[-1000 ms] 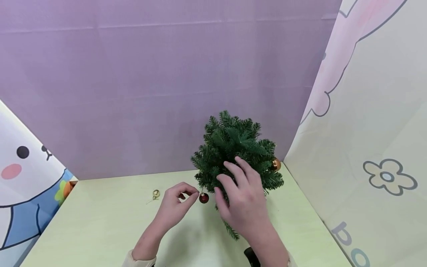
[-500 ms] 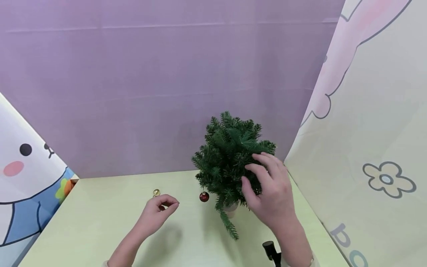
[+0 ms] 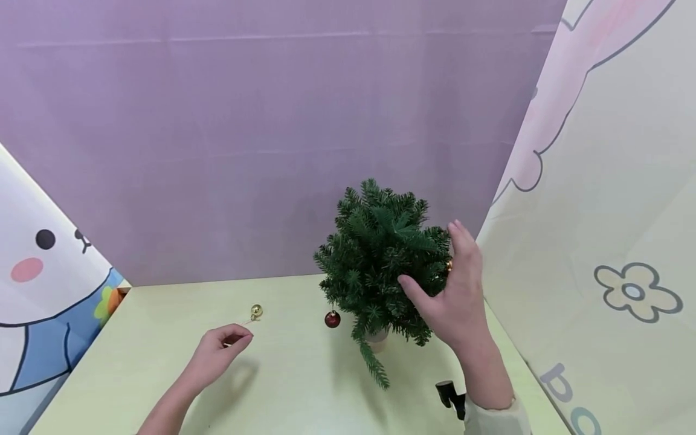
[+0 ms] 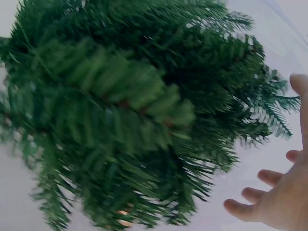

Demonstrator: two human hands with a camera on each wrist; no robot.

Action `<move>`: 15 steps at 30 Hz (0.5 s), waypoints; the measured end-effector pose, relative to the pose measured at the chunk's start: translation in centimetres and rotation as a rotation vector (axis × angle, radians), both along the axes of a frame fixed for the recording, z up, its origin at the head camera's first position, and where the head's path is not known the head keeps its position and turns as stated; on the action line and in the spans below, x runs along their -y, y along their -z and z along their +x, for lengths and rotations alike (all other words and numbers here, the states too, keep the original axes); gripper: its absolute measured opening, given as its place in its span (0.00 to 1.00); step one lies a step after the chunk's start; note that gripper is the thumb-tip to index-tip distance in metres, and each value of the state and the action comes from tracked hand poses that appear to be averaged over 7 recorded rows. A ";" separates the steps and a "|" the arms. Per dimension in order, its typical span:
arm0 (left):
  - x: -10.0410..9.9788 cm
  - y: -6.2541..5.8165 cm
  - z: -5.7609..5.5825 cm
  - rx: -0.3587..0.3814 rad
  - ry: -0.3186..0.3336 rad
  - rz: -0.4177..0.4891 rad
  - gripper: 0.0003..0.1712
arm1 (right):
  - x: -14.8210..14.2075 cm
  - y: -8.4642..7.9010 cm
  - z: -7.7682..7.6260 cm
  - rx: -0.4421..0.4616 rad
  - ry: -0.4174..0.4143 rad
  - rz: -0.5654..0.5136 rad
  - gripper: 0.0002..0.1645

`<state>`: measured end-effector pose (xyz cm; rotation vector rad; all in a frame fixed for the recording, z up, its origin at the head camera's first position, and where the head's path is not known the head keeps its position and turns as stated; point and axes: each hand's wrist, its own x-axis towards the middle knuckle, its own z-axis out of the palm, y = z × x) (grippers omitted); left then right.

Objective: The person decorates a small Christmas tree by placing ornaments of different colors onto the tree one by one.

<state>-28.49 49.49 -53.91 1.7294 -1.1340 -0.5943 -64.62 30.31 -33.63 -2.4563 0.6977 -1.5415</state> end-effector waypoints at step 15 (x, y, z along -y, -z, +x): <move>-0.5 3.2 1.8 -0.017 -0.127 0.058 0.08 | -0.9 4.1 1.3 -0.137 0.082 0.289 0.64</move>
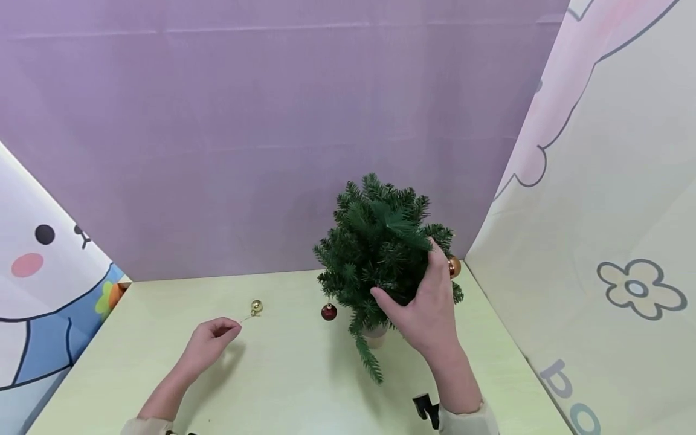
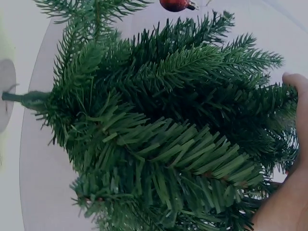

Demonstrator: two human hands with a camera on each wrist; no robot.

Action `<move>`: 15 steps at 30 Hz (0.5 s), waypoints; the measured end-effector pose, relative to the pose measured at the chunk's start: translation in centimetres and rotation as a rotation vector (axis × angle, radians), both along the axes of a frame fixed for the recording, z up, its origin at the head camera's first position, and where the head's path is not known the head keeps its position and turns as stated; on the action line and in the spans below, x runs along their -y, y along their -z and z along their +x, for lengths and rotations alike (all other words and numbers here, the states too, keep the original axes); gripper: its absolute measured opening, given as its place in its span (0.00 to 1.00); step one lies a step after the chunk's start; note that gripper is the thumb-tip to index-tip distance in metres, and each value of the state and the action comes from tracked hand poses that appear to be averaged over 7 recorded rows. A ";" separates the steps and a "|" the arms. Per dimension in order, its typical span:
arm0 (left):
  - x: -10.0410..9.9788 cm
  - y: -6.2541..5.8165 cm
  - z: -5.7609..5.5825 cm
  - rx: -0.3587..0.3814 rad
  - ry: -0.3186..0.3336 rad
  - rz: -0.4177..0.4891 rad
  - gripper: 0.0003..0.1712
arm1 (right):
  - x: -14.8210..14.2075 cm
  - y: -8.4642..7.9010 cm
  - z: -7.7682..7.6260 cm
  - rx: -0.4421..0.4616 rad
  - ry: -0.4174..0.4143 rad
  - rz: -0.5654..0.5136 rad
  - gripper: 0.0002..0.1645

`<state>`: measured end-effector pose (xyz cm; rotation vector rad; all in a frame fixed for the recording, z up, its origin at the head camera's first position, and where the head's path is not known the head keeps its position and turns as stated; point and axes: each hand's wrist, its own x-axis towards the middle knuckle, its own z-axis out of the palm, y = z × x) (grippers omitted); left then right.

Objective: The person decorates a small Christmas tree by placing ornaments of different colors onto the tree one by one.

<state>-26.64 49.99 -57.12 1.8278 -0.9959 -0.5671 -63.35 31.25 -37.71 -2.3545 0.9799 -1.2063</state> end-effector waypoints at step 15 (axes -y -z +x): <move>3.0 1.3 1.9 0.120 -0.091 0.092 0.10 | -1.9 1.2 2.7 0.080 0.094 -0.199 0.65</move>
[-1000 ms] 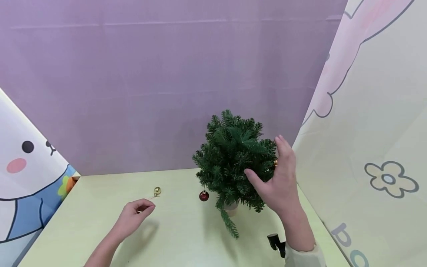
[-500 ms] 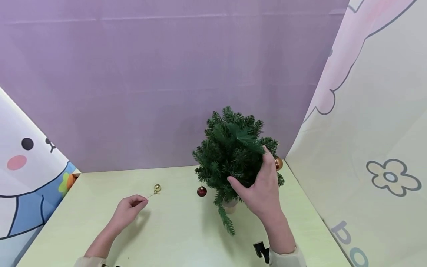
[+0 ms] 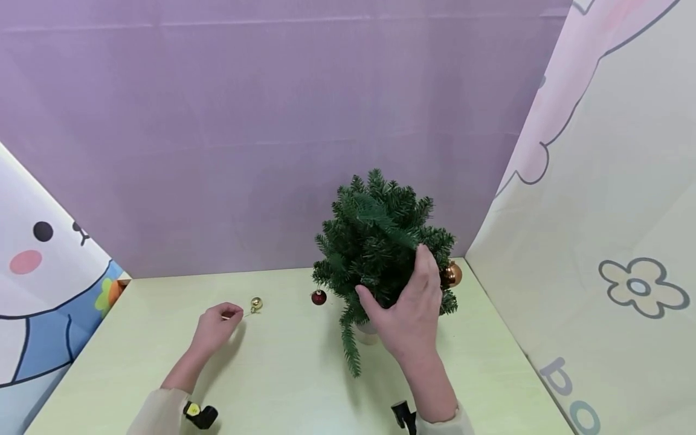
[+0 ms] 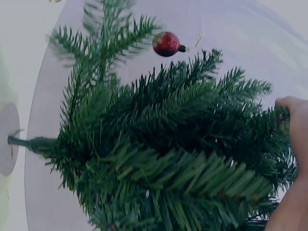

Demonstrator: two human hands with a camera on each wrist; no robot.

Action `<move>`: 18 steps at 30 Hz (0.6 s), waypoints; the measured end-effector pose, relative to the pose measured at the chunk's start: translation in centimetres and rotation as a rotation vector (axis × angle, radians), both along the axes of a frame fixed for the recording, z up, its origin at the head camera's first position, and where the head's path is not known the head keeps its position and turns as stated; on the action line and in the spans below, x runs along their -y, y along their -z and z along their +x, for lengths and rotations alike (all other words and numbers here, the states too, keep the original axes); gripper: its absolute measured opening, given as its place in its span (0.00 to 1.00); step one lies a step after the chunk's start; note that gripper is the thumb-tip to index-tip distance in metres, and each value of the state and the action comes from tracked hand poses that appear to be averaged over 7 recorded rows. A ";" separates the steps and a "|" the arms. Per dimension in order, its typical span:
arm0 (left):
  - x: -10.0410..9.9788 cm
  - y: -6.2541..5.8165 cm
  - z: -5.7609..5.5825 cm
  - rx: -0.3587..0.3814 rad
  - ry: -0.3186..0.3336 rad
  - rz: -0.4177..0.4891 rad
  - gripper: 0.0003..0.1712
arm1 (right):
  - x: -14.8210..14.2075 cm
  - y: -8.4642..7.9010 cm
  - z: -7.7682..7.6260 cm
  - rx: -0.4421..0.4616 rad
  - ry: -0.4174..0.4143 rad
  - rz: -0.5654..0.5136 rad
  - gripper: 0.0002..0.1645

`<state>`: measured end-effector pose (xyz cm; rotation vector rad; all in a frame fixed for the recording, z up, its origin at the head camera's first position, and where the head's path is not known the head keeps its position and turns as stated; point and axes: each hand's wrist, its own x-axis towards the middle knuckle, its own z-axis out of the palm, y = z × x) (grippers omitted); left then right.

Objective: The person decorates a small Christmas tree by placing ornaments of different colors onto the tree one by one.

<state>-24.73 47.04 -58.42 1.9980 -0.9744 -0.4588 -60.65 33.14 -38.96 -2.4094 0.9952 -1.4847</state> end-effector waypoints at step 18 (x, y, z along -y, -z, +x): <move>2.2 1.5 -0.5 0.312 -0.068 0.172 0.29 | -0.2 -0.3 0.7 0.032 -0.003 -0.068 0.60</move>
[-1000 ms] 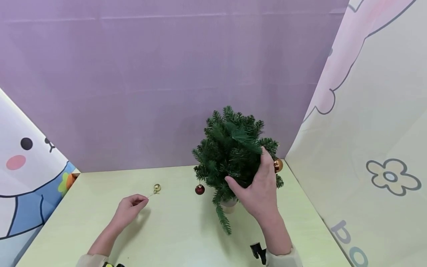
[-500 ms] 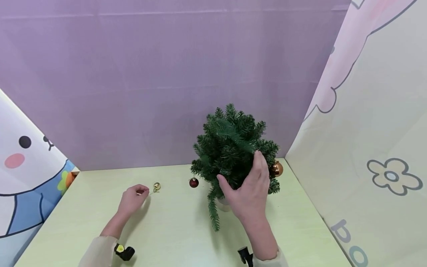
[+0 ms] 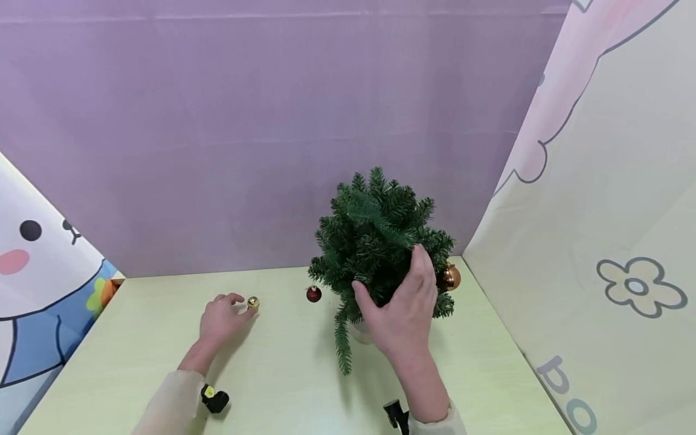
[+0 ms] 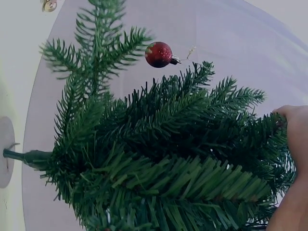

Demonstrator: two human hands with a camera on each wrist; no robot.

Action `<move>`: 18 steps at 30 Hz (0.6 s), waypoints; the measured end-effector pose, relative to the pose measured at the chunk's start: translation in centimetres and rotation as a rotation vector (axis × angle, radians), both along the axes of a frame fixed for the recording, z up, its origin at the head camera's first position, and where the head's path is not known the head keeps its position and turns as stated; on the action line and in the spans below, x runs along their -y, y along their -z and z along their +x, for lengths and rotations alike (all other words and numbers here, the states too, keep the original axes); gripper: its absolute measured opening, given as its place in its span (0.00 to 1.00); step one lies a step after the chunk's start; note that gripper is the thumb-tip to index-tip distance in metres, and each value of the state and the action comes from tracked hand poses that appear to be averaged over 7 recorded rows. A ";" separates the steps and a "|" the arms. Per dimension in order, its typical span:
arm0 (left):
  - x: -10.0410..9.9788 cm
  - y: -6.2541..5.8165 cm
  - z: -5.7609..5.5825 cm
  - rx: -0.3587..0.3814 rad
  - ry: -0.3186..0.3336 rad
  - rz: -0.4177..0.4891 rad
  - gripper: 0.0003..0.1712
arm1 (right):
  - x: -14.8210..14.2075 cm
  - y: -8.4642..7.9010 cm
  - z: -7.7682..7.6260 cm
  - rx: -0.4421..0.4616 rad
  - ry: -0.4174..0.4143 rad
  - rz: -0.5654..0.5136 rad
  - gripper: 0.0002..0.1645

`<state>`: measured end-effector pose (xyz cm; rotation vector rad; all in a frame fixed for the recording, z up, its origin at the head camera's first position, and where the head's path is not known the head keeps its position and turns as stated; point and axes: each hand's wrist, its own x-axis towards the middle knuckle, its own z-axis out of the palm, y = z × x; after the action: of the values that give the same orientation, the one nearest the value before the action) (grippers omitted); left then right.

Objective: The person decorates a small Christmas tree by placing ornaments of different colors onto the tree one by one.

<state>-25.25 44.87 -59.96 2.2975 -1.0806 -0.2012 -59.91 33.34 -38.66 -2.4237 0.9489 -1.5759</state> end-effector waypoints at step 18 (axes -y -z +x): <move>1.2 0.9 -0.3 -0.025 0.057 0.018 0.27 | 1.6 -0.6 -1.9 -0.059 -0.072 0.133 0.60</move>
<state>-25.51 43.67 -60.83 2.2759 -1.1368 -0.2618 -61.86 31.75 -38.04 -2.3959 0.9322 -1.3792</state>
